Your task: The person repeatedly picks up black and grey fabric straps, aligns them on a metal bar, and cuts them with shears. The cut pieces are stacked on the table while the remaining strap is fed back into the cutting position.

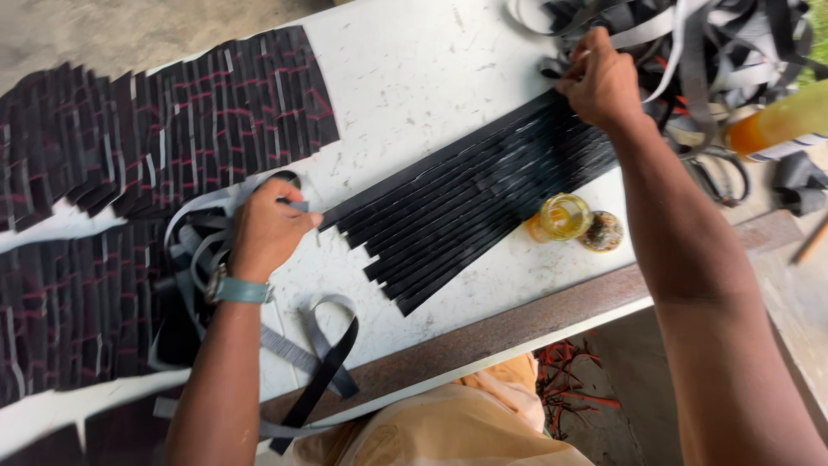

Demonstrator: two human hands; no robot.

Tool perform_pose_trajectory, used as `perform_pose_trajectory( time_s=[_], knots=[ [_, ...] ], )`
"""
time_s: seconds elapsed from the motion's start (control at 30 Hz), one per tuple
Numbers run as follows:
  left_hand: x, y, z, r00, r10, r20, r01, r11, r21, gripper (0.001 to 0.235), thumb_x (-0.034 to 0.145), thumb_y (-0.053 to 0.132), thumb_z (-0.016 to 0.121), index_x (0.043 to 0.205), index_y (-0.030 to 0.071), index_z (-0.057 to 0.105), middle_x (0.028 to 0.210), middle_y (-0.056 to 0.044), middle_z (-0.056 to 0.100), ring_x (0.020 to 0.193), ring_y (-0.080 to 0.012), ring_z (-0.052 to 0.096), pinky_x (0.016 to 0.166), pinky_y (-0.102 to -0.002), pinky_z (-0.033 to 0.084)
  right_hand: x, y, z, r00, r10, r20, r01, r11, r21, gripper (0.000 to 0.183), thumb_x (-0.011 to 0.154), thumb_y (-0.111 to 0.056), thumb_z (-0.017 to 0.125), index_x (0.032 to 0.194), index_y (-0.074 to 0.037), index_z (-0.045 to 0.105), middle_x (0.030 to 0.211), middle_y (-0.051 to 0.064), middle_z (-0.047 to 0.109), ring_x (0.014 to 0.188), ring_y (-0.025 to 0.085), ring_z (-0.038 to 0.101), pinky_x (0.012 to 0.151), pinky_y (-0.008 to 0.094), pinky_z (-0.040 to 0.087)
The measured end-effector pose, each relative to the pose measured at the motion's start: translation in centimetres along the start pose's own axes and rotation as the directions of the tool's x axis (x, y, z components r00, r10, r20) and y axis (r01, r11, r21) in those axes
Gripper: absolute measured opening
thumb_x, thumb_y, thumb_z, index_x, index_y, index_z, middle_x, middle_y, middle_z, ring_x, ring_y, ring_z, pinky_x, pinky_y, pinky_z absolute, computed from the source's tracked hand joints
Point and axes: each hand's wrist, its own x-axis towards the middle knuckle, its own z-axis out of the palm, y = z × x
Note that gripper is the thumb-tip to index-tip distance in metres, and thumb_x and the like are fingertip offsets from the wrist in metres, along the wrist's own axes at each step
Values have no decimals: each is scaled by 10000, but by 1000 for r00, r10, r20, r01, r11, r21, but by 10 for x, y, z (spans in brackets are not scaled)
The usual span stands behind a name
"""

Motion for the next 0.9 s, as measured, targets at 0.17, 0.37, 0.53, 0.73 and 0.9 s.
perform_pose_trajectory(
  time_s=[0.17, 0.37, 0.53, 0.73, 0.9],
  knots=[
    [3, 0, 6, 1000, -15, 5, 15, 999, 50, 370, 741, 135, 874, 1008, 22, 643, 903, -187, 776, 828, -292, 764, 754, -390, 583, -1, 1, 1, 999, -46, -2, 46, 999, -24, 414, 938, -58, 823, 1209, 52, 530, 1004, 213, 763, 919, 318, 765, 844, 380, 588],
    [4, -2, 13, 999, -53, 12, 52, 996, 78, 358, 753, 128, 873, 1011, 23, 648, 882, -186, 773, 839, -292, 758, 761, -394, 585, -1, 16, 7, 998, -66, -24, 65, 997, -45, 433, 940, -66, 841, 1233, 41, 540, 1007, 226, 760, 924, 317, 762, 834, 382, 594],
    [-1, 5, 22, 998, 26, -59, -16, 987, 160, 358, 763, 152, 869, 987, 12, 627, 765, -155, 759, 804, -340, 747, 752, -430, 569, 0, 28, 13, 992, -115, -44, 112, 991, -74, 420, 930, -64, 857, 1187, 52, 545, 1055, 209, 753, 934, 304, 750, 824, 366, 601],
    [-12, 7, -3, 994, -7, -112, 37, 963, 267, 291, 909, 262, 817, 1005, 38, 658, 843, -184, 733, 808, -376, 716, 748, -476, 538, 5, 49, 8, 987, -133, -88, 145, 979, 142, 414, 877, -30, 862, 1170, 50, 581, 1094, 160, 713, 968, 221, 720, 813, 316, 613],
    [12, -4, -7, 912, 404, -74, -307, 791, 529, 237, 931, 10, 656, 1154, 70, 709, 1206, -158, 695, 971, -366, 665, 896, -477, 510, 3, 52, -7, 976, -109, -191, 168, 928, 331, 289, 846, 51, 732, 1101, 27, 598, 1062, 109, 690, 925, 120, 669, 873, 266, 598]
  ],
)
